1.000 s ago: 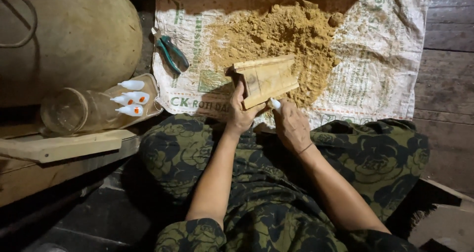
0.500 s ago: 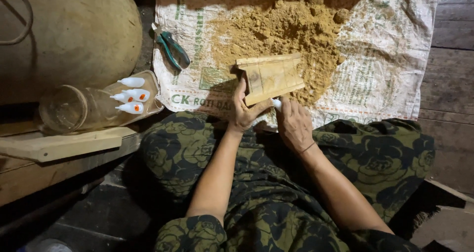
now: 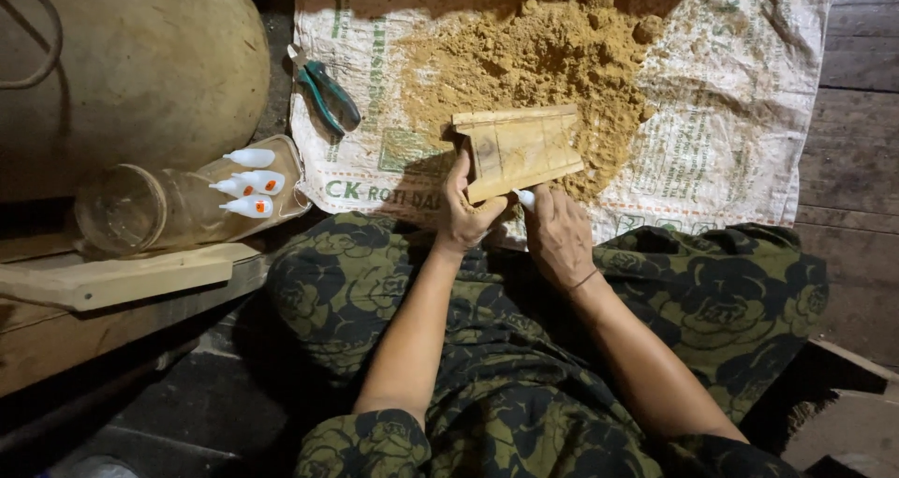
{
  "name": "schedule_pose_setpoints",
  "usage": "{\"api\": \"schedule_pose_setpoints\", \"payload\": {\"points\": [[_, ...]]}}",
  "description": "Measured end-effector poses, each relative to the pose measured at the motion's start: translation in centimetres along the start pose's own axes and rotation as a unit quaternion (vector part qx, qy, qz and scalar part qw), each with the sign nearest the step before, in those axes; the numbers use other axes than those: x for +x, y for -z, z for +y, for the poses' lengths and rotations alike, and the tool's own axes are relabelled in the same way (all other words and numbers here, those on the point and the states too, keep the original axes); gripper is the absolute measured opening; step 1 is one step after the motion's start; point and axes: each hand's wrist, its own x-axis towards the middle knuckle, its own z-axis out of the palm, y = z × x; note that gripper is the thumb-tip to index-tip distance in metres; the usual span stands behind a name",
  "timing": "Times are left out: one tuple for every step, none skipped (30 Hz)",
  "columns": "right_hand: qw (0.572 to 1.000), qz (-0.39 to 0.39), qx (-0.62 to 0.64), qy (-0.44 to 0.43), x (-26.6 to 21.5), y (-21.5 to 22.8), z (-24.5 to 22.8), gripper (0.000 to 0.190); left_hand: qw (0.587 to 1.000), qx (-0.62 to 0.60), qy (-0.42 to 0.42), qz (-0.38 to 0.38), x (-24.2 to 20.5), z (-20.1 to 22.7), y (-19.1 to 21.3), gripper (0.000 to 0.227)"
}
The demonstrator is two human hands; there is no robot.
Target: The person applies glue from a small bottle to the edges of a small wooden frame and rubs sawdust into the joints. They repeat this process on multiple edges, pressing the sawdust into the glued areas.
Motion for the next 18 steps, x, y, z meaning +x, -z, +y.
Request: {"api": "schedule_pose_setpoints", "payload": {"points": [[1.0, -0.002, 0.0, -0.001, 0.2, 0.4, -0.1, 0.028, 1.0, -0.002, 0.018, -0.017, 0.2, 0.4, 0.1, 0.083], [1.0, -0.003, 0.0, -0.002, 0.5, 0.7, -0.3, 0.028, 0.999, -0.003, 0.037, -0.033, 0.4, 0.9, 0.1, 0.078], [1.0, -0.003, 0.001, -0.003, 0.3, 0.7, -0.3, 0.028, 0.999, -0.003, 0.037, -0.034, 0.5, 0.9, -0.2, 0.078], [1.0, -0.007, 0.002, -0.009, 0.2, 0.6, -0.3, 0.028, 0.999, 0.005, 0.026, -0.035, 0.6, 0.8, -0.6, 0.078], [1.0, -0.009, 0.003, -0.014, 0.2, 0.6, -0.2, 0.028, 0.999, 0.012, 0.014, -0.036, 0.8, 0.8, -1.0, 0.079], [1.0, -0.009, 0.003, -0.014, -0.2, 0.4, -0.1, 0.028, 0.999, 0.012, 0.014, -0.036, 0.8, 1.4, -1.0, 0.079], [0.997, -0.042, 0.051, -0.037, -0.5, 0.3, 0.0, 0.029, 0.999, 0.017, 0.022, -0.039, 0.9, 2.0, -1.1, 0.077], [0.99, -0.076, 0.098, -0.06, -0.8, 0.1, 0.1, 0.031, 0.998, 0.023, 0.03, -0.042, 0.9, 2.6, -1.2, 0.074], [0.991, -0.075, 0.098, -0.059, 0.4, 2.3, -0.3, 0.031, 0.998, 0.023, 0.03, -0.042, 1.1, 2.7, -1.4, 0.074], [0.984, -0.062, 0.142, -0.091, 1.7, 4.3, -0.8, 0.032, 0.998, 0.014, 0.035, -0.043, 1.3, 2.8, -1.6, 0.073], [0.974, -0.05, 0.185, -0.121, 2.9, 6.5, -1.2, 0.033, 0.998, 0.004, 0.042, -0.042, 1.4, 2.9, -1.8, 0.071], [0.974, -0.051, 0.186, -0.12, 2.8, 6.7, -0.8, 0.033, 0.998, 0.004, 0.042, -0.04, 1.4, 2.7, -1.4, 0.071], [0.971, -0.039, 0.195, -0.13, 2.6, 7.0, -0.4, 0.034, 0.998, 0.006, 0.045, -0.035, 1.2, 2.5, -1.2, 0.07], [0.969, -0.026, 0.204, -0.14, 2.4, 7.2, 0.0, 0.036, 0.998, 0.008, 0.048, -0.031, 1.0, 2.3, -0.9, 0.069], [0.969, -0.029, 0.203, -0.139, 2.2, 7.7, 0.0, 0.036, 0.998, 0.007, 0.049, -0.028, 1.2, 2.9, -1.3, 0.069], [0.965, -0.02, 0.204, -0.163, 2.0, 8.2, 0.1, 0.039, 0.999, 0.01, 0.039, -0.029, 1.5, 3.6, -1.7, 0.067], [0.961, -0.01, 0.204, -0.187, 1.9, 8.6, 0.2, 0.044, 0.999, 0.013, 0.027, -0.031, 1.9, 4.2, -2.2, 0.066], [0.961, -0.012, 0.204, -0.184, 2.0, 8.7, 0.2, 0.044, 0.999, 0.011, 0.026, -0.028, 1.5, 2.6, -1.9, 0.066]]}}
